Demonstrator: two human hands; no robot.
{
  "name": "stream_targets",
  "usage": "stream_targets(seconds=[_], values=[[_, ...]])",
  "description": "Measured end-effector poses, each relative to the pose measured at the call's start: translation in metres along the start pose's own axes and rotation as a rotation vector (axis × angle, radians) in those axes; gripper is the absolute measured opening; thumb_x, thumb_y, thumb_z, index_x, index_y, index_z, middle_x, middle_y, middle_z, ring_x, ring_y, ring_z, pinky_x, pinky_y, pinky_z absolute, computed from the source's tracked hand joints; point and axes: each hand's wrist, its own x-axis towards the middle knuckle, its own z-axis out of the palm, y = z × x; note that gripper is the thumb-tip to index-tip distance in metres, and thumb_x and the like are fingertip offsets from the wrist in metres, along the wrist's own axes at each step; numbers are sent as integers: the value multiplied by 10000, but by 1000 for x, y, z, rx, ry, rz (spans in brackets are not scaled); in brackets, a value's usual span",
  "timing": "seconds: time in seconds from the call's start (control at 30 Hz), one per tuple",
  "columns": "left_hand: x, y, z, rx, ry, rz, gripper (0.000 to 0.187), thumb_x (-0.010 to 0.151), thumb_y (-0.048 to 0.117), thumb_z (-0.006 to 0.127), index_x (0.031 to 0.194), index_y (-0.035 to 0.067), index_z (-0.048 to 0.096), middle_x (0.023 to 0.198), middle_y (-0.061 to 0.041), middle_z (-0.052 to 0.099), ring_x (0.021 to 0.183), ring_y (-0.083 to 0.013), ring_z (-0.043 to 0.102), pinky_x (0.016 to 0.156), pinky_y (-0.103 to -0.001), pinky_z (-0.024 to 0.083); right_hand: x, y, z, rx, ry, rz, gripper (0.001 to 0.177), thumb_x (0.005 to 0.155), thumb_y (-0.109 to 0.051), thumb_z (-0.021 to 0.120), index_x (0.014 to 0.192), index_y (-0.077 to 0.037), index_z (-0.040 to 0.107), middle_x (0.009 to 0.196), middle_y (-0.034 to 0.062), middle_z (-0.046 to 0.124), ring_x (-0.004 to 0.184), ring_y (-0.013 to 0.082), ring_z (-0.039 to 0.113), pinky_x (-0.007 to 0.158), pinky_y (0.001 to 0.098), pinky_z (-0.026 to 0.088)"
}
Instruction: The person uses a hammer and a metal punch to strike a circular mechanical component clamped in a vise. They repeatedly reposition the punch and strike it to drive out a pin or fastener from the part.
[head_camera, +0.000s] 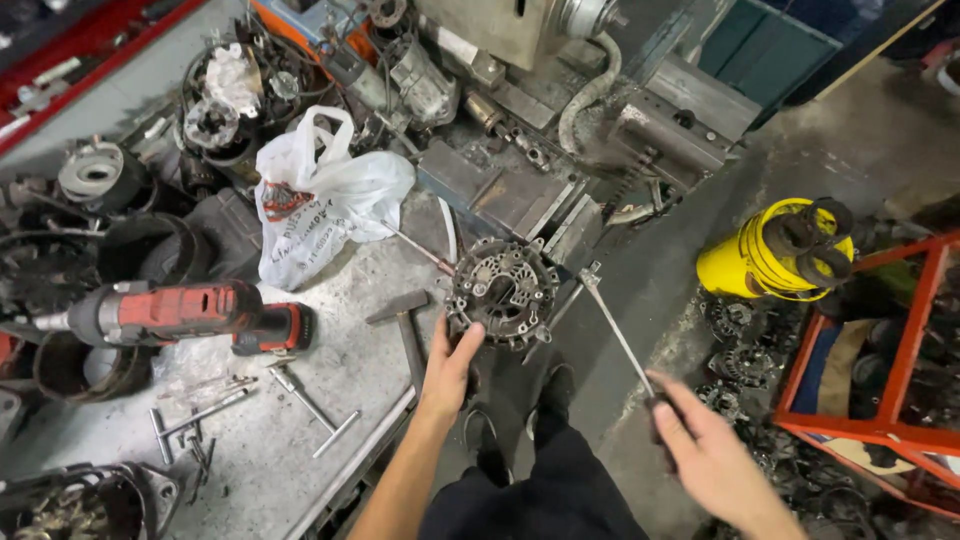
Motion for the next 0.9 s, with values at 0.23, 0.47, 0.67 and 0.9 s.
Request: stream_targets(seconds=[0.23,0.47,0.67,0.9], values=[[-12,2,8,84,-38,150,997,727,13,826,1578,20,307,1466,-148,579,1278,-240,587,1110,-335,413,9,-31,-30,-342,-147,12,502,966,-246,564,1456,-297,659,624,36,632,529,157,513,503,306,419],[-7,-16,14,119,74,170,1033,687,13,862,1572,28,327,1499,-140,553,1347,-236,535,1144,-340,380,37,-22,-48,-469,-235,-39,497,945,-284,580,1434,-311,665,665,25,712,568,154,566,560,283,485],[-4,-26,14,139,137,127,1051,640,23,895,1555,44,379,1414,-133,633,1258,-234,602,1098,-338,433,51,-22,-60,-417,-328,-49,510,954,-253,584,1452,-321,674,647,21,664,545,151,522,522,289,432],[-3,-26,16,77,112,160,1046,635,55,907,1544,27,389,1405,-155,625,1250,-254,600,1103,-357,436,65,-26,-72,-340,-423,38,524,963,-232,569,1473,-280,679,747,32,712,589,147,540,550,278,414]])
